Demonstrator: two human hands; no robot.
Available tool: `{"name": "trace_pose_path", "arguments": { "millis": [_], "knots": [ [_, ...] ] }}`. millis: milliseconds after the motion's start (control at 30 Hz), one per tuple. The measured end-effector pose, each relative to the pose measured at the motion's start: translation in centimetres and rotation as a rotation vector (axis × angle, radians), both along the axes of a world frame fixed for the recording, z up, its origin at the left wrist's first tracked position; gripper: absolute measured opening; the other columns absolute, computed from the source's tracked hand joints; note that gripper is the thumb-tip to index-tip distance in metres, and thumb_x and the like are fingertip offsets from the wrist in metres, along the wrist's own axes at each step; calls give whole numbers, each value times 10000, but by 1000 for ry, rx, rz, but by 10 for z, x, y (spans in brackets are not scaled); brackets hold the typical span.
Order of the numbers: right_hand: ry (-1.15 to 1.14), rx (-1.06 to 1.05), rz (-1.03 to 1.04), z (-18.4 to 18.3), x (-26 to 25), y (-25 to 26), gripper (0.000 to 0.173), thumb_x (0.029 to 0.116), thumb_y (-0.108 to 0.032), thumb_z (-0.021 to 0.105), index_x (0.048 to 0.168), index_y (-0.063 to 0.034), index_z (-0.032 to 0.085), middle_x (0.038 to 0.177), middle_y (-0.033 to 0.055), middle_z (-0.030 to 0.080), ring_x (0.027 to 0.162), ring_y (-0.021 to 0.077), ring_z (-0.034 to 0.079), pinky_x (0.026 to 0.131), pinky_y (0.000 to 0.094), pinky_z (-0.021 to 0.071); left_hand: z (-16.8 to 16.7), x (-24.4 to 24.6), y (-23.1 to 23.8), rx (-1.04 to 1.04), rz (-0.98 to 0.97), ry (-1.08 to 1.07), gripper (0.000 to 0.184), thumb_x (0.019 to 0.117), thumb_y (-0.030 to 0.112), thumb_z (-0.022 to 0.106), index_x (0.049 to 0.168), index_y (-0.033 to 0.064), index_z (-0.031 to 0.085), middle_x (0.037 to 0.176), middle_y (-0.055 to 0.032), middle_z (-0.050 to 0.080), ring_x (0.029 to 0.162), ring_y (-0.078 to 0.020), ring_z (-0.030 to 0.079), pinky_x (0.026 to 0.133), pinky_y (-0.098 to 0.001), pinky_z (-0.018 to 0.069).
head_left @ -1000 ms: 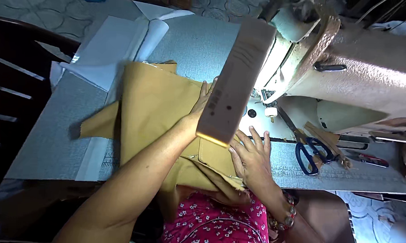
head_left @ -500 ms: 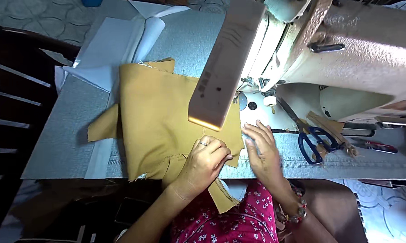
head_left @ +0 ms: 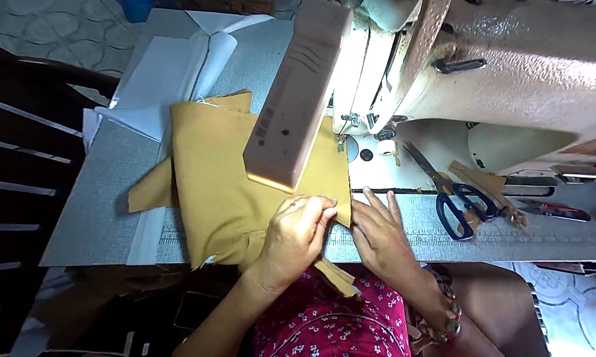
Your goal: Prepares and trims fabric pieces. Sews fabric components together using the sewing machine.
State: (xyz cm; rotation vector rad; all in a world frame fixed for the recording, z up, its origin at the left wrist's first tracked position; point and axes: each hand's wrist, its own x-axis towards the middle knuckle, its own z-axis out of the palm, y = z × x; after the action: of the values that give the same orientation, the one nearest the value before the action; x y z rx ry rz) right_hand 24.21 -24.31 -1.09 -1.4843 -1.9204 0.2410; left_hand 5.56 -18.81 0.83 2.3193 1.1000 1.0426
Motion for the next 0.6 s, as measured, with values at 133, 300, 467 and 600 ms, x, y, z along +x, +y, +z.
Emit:
{"name": "trace_pose_path", "arguments": {
  "millis": [133,300,467,600],
  "knots": [
    [10,56,50,-2,7,6,379,923,-131,609,1289,-51,667,1358,141,659,1381,364,529,1155,617,351,5,9,-3,40,-43,202,272,1032,221,518,944,63,722,923,-68,770,923,-220,749,819,-405,580],
    [-17,101,220,2,9,9,232,897,21,570,998,-48,768,1153,127,762,1203,336,679,1075,521,488,25,6,24,-123,-98,219,339,1016,301,511,858,91,724,738,-29,664,721,-178,671,625,-399,531],
    [-77,112,263,5,11,10,248,872,71,559,1014,-9,747,1155,175,752,1143,338,711,1048,460,522,1,8,50,-135,-29,254,392,1041,376,464,1246,214,755,1508,-44,564,1478,-423,382,1141,-756,160],
    [-85,96,253,6,11,9,249,878,72,553,1017,-8,743,1161,168,751,1156,324,706,1067,440,510,-9,4,51,-146,-39,316,411,1031,422,483,1330,255,710,1540,-48,530,1502,-455,320,1116,-811,80]
  ]
}}
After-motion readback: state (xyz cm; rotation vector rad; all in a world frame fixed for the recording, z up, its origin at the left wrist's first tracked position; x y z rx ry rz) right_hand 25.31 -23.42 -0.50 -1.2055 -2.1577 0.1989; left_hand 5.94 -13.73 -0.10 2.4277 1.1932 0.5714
